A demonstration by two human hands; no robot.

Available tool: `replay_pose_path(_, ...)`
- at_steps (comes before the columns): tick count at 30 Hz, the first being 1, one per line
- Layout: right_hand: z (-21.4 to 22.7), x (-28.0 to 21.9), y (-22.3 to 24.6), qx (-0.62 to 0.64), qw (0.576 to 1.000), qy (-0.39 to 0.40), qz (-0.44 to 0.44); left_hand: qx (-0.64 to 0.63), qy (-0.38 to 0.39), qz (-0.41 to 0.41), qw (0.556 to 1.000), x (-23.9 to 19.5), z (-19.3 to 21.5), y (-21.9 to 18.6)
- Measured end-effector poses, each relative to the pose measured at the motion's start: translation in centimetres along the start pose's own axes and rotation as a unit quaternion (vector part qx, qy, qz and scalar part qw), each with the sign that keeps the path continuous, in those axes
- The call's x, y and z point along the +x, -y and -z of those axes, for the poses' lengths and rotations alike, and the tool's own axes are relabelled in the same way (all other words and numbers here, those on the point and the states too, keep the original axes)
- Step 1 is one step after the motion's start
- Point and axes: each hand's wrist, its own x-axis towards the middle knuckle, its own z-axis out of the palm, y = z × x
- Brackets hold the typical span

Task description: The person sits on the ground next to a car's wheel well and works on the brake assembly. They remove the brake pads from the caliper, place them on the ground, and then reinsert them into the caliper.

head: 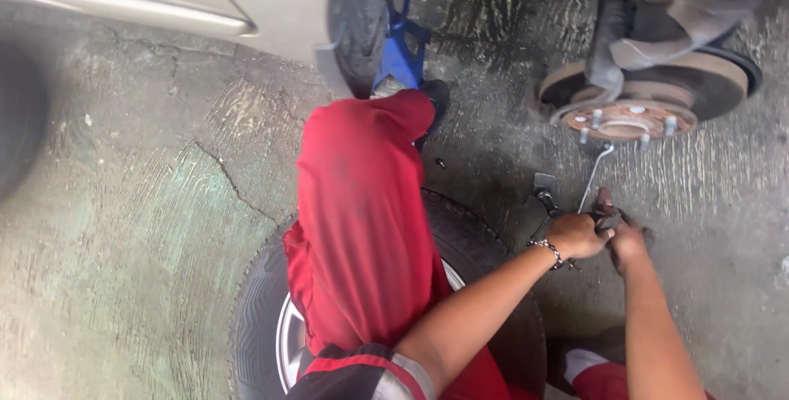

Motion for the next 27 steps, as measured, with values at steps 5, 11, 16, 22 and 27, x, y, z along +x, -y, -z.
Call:
replay_pose_path(5,7.9,4.1,-1.0,-0.156,0.977,-0.062,-0.134,-0.027,0.012,0.022,0.999,1.2,-1.1,1.2)
replay_pose_path(11,1.9,2.3,-2.5,-0.203,0.95,-0.203,-0.12,-0.053,0.105,-0.063,0.991,-1.9,10.0,-0.9)
replay_pose_path(16,1.5,2.7,-1.4,-0.069,0.978,-0.13,-0.151,-0.02,0.022,-0.148,0.989,-5.3,27.9,-2.9)
replay_pose_path(22,1.3,3.1,-0.9,0.006,0.974,-0.136,-0.18,-0.182,-0.279,-0.127,0.934,-2.2,31.2,-0.5)
replay_pose_path(27,1.9,3.4,-0.7,0.015,0.974,-0.148,-0.171,-0.228,-0.242,-0.154,0.93,-0.4,29.1,-2.0)
